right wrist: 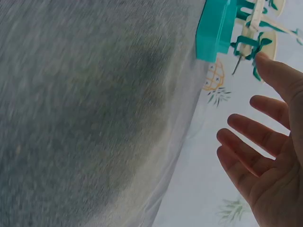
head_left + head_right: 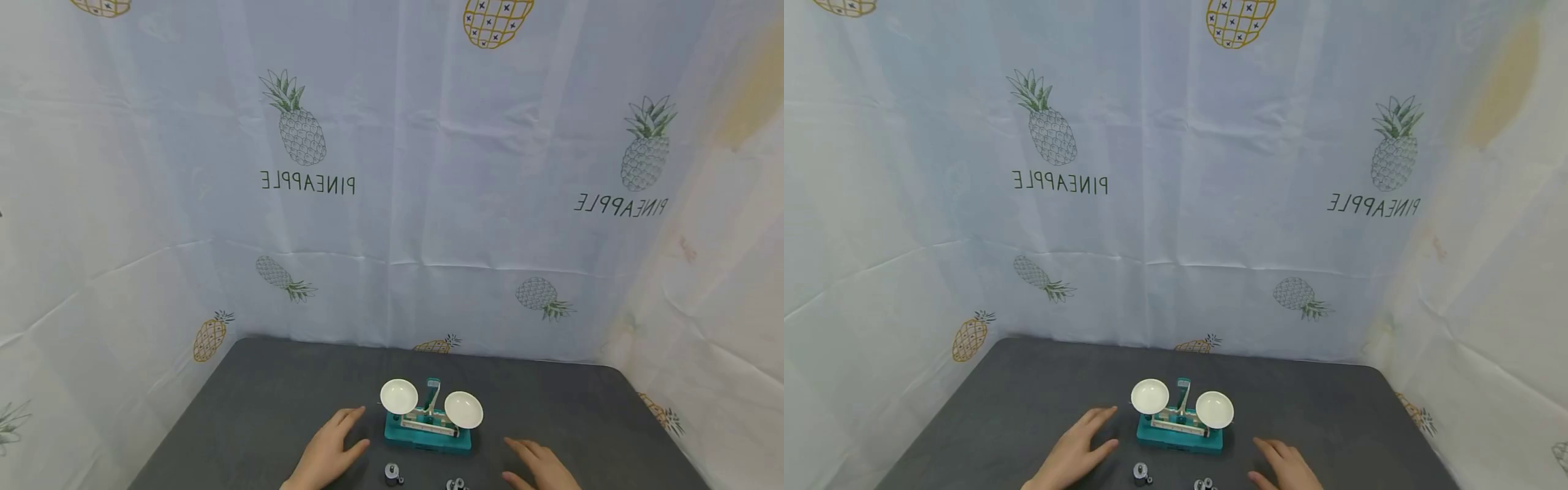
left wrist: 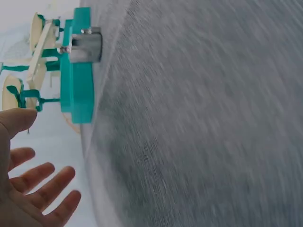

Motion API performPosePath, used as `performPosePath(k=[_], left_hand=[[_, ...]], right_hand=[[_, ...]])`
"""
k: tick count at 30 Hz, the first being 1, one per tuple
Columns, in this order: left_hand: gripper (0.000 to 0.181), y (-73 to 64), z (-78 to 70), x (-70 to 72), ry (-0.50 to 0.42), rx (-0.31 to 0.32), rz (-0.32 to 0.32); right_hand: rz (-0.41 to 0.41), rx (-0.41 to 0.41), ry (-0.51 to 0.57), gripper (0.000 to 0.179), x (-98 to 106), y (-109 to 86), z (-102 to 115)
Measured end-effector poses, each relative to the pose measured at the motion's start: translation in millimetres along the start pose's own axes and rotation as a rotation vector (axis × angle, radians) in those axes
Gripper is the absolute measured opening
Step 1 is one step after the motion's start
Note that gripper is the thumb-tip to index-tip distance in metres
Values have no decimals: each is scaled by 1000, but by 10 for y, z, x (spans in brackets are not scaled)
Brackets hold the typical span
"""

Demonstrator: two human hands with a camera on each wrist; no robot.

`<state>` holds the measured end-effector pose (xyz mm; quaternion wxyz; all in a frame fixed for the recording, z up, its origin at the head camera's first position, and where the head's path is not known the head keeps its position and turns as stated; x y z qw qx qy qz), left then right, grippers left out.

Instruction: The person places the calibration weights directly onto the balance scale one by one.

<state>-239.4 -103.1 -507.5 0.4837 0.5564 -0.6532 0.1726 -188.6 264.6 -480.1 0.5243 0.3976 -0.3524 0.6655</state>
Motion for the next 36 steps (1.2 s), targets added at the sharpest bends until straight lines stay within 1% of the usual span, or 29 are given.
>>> performPosePath(k=[2, 5, 8, 10, 12, 15, 19, 22, 24, 26, 29, 31, 36], left_hand=[[53, 29, -11, -29, -89, 29, 30], [53, 82, -35, -67, -265, 73, 64], [53, 131, -59, -107, -426, 121, 95], [53, 153, -66, -136, -484, 151, 97], [53, 173, -62, -168, -512, 177, 94], [53, 201, -55, -215, -563, 210, 76], [55, 237, -53, -300, -692, 264, 75], [55, 262, -60, -367, -765, 292, 81], [55, 282, -71, -404, -794, 302, 84], [56, 300, -84, -433, -802, 307, 85], [58, 326, -103, -474, -797, 311, 91], [59, 342, -114, -496, -783, 314, 95], [58, 374, -140, -524, -740, 326, 95]], right_hand=[[7, 7, 11, 63, -7, -1, 29], [27, 21, 27, 61, -14, -3, 72], [38, 69, 43, 55, -24, 7, 112], [44, 103, 66, 50, -33, 16, 125], [38, 139, 112, 45, -54, 29, 145], [13, 220, 168, 42, -88, 64, 159], [12, 309, 216, 41, -143, 124, 172], [31, 331, 264, 40, -182, 148, 186], [44, 336, 298, 40, -203, 159, 202], [68, 317, 331, 40, -230, 171, 216], [123, 265, 382, 40, -277, 191, 230], [156, 247, 411, 38, -307, 203, 235], [183, 284, 442, 36, -376, 232, 251]])
Point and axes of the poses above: each hand's wrist, its own y-axis towards the middle knuckle, its own x-axis out of the back of the hand, z = x × y, the point moved 2 cm from there along y, towards the middle knuckle, and after that the axes turned 2 degrees about -x, right-handed, at the moved point
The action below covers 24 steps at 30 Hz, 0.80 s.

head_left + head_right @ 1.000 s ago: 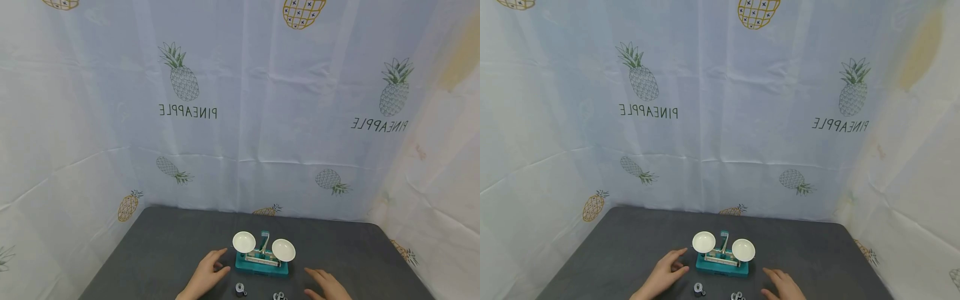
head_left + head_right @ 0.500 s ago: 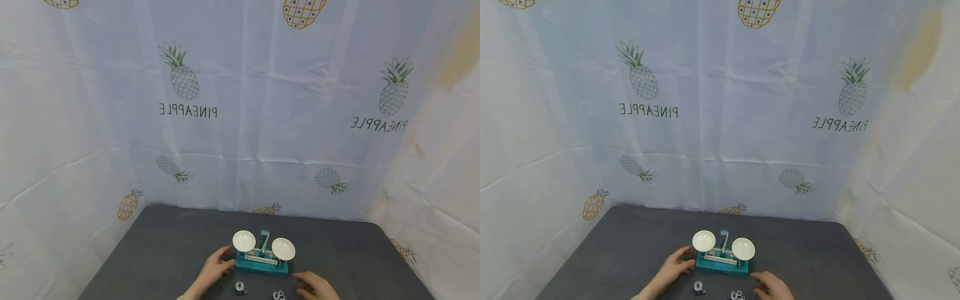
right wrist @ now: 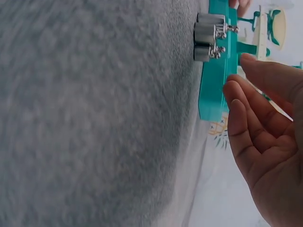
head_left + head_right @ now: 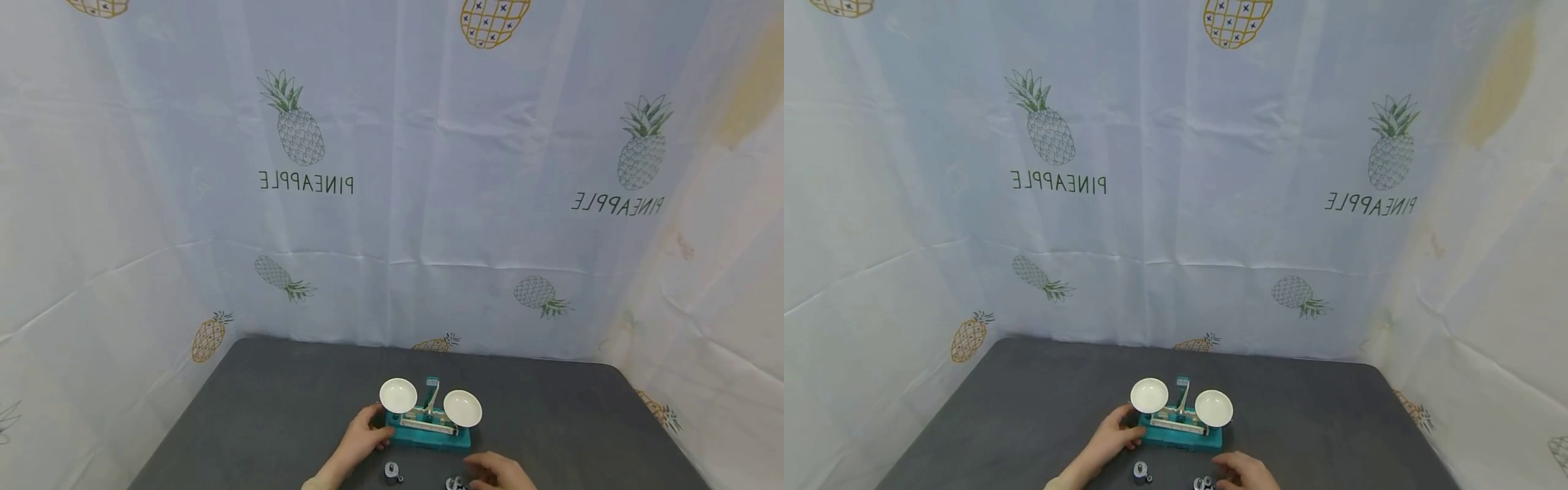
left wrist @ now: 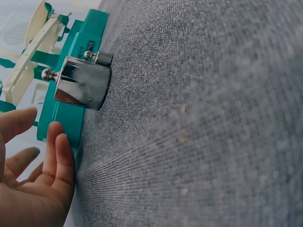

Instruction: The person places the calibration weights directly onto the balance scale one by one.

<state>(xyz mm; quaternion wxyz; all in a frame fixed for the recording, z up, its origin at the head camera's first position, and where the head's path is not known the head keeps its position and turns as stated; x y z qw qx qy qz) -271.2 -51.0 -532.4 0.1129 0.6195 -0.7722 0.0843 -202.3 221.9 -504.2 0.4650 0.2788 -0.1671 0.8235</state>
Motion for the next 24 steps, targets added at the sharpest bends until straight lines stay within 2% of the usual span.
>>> performPosePath(k=[4, 10, 17, 24], left_hand=[[58, 25, -5, -25, 18, 12, -3], [62, 41, -8, -60, -2, 26, 25], [64, 52, 26, -61, -26, 21, 32], [66, 66, 50, -57, -57, 51, 53]], right_hand=[[12, 0, 14, 31, -40, 31, -26], [48, -66, 59, 20, -86, 47, -45], [67, -77, 99, 22, -107, 43, -71], [83, -150, 93, 21, -96, 57, -154]])
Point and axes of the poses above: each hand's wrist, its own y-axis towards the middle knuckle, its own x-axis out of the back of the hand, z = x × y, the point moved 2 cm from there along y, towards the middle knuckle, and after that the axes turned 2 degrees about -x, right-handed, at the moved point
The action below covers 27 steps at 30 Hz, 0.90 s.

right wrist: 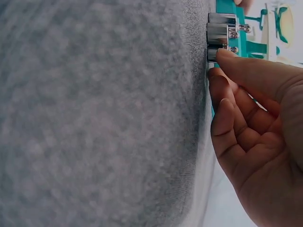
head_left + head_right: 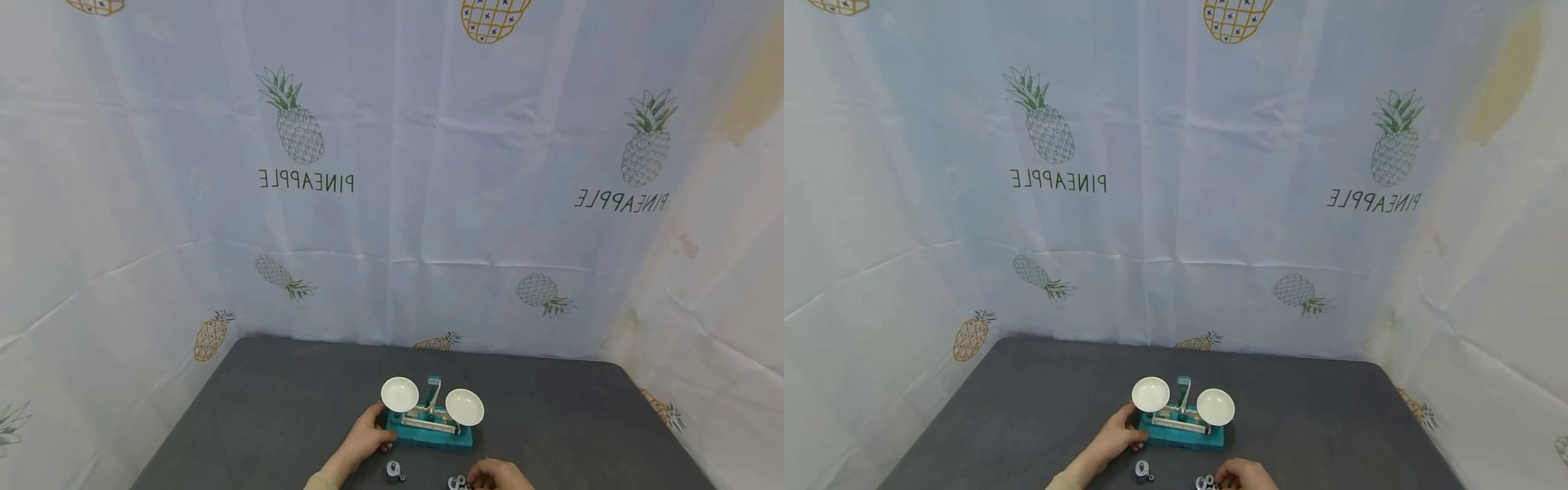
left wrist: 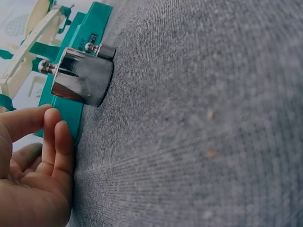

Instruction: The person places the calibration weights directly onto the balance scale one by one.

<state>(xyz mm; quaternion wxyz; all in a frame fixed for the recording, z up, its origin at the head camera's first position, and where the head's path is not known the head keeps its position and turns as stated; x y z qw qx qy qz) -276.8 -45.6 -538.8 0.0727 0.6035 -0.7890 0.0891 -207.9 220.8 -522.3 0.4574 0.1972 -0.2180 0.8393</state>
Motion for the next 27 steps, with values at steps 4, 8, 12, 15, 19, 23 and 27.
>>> performPosePath(k=[4, 8, 12, 15, 19, 23, 27], left_hand=[[66, 14, 22, 3, -49, -8, 25], [65, -3, -4, 20, -91, -16, 46], [63, -76, -150, 57, -115, -29, 61], [62, -125, -245, 68, -126, -38, 67], [63, -88, -178, 54, -116, -36, 65], [65, -7, -29, 43, -98, -24, 65], [66, 5, 28, 47, -95, -6, 71]], right_hand=[[20, 2, 13, 24, 6, -1, -33], [40, -4, 17, 22, 15, 13, -49], [39, -12, 4, 16, 21, 44, -53], [31, -16, -10, 13, 24, 50, -48], [22, -32, -17, 13, 20, 48, -35], [7, -34, -29, 14, 6, 46, -27], [-2, -40, -15, 14, -12, 32, -27]])
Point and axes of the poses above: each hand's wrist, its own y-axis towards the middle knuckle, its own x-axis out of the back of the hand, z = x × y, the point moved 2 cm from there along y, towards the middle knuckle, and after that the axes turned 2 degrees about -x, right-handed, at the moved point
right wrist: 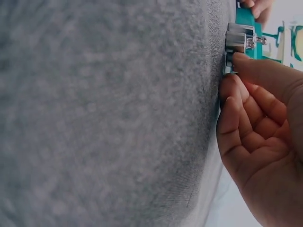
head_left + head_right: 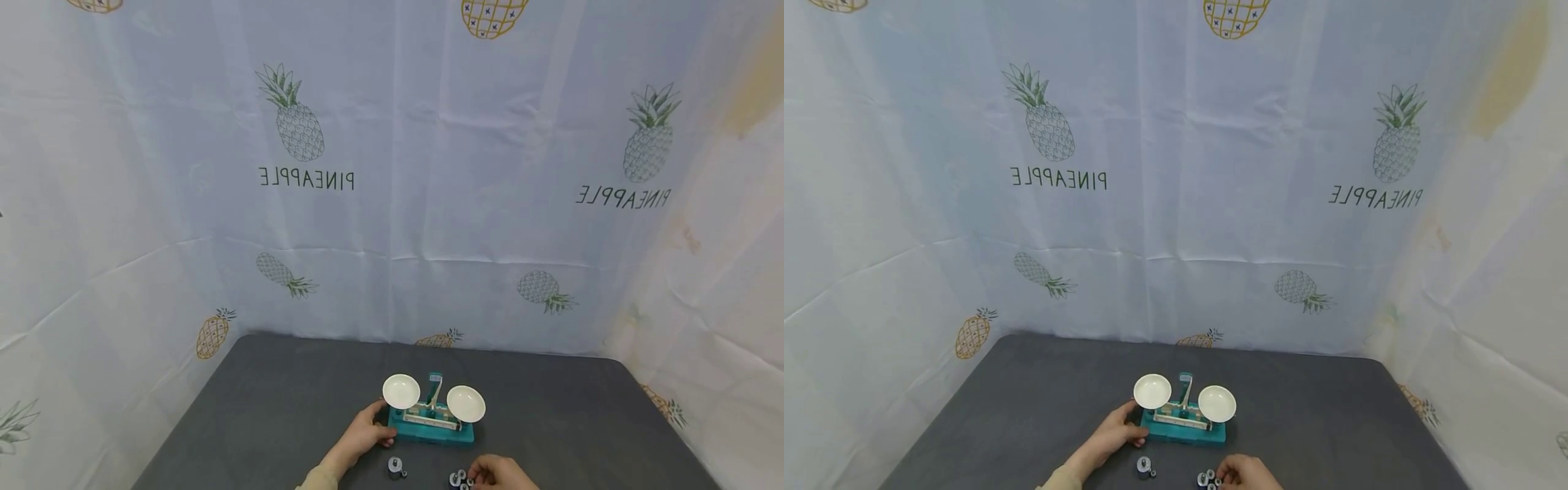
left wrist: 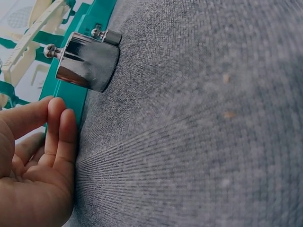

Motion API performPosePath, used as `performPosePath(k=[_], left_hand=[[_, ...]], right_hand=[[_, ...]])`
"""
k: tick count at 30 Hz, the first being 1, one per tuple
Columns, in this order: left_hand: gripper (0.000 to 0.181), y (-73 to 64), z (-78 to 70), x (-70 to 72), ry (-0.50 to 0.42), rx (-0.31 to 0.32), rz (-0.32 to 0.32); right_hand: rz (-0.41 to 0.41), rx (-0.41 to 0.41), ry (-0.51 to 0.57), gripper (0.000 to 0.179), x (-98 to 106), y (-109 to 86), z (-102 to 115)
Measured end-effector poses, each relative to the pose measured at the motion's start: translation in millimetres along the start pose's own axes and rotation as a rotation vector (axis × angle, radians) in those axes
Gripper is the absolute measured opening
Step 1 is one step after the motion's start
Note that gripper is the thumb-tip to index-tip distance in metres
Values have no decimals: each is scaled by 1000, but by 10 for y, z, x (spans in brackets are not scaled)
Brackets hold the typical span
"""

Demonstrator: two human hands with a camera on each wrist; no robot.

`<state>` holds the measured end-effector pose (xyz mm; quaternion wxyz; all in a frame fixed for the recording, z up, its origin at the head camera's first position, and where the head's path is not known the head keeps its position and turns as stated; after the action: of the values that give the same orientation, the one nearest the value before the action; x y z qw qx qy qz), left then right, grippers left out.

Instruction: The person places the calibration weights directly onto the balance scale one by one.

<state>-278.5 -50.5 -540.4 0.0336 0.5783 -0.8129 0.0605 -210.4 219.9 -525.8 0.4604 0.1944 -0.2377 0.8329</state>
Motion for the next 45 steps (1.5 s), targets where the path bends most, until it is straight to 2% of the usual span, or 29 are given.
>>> performPosePath(k=[14, 23, 32, 39, 45], left_hand=[[68, -32, 9, 11, -18, 1, 22], [68, -33, 21, 17, -21, -5, 22], [68, -38, 9, 27, -12, -5, 26], [68, -29, -3, 15, -28, 3, 27], [70, -6, 4, 25, -38, 4, 27]], right_hand=[[-38, -6, 52, 16, 14, -47, 49], [-145, 78, 31, 17, 54, -80, 115], [-229, 67, -1, 14, 114, -113, 169], [-177, 29, 0, 13, 90, -85, 103], [-172, 0, -41, 14, 148, -107, 14]])
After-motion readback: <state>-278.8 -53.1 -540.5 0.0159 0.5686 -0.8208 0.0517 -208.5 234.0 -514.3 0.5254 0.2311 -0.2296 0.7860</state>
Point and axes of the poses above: each hand's wrist, its own y-axis towards the middle knuckle, its own x-axis out of the back of the hand, z = x × y, the point moved 2 cm from there along y, towards the middle knuckle, and after that the axes turned 2 degrees about -x, right-handed, at the moved point
